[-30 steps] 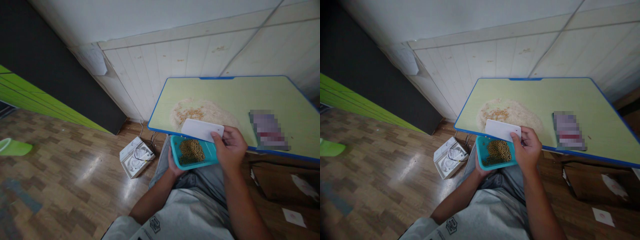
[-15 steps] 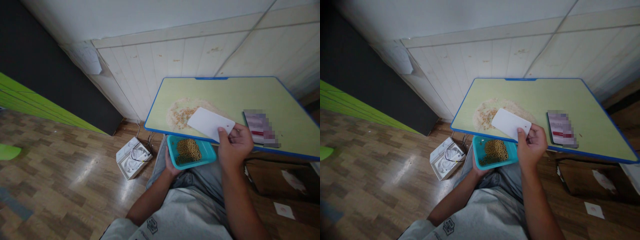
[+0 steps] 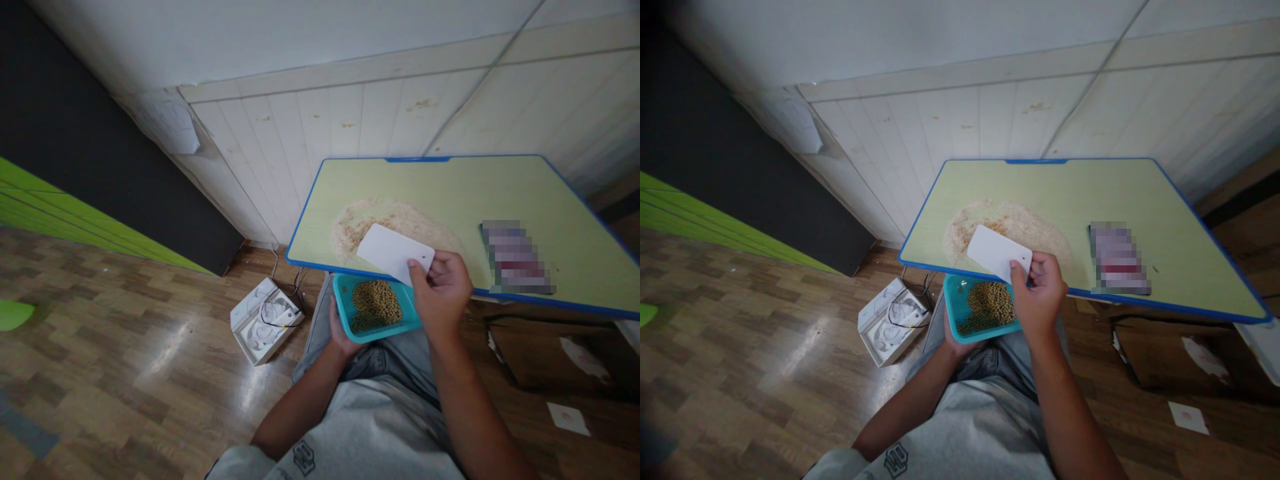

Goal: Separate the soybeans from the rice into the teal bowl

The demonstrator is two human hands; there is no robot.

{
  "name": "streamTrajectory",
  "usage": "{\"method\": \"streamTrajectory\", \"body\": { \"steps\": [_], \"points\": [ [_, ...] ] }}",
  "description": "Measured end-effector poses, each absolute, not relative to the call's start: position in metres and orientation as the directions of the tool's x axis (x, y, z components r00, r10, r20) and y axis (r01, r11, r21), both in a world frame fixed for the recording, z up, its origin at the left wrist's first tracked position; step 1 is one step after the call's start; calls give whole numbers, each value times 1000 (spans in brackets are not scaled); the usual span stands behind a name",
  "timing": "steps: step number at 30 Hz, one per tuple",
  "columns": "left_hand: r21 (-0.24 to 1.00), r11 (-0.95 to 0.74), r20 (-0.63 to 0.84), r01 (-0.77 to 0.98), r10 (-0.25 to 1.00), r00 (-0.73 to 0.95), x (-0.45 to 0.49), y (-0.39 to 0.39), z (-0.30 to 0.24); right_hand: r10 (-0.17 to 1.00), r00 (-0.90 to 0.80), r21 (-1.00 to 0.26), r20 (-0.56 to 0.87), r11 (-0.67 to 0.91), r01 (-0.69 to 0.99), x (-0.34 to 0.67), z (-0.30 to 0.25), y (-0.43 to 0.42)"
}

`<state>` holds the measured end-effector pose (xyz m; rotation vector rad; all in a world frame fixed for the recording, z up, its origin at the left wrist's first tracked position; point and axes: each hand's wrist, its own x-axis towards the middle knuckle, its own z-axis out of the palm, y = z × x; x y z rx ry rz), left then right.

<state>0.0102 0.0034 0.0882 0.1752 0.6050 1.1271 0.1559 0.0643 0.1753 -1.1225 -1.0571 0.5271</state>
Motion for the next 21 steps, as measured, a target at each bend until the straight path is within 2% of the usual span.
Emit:
{"method": "streamTrajectory", "body": {
  "steps": [15, 21],
  "points": [
    [394, 382, -331, -836, 907, 259, 12, -2, 74, 718, 566, -909, 404, 384, 161, 192, 169, 75],
    [360, 411, -366, -838, 888, 278, 11, 0, 65, 686, 623, -920, 376, 359, 160, 209, 171, 78]
  ]
}}
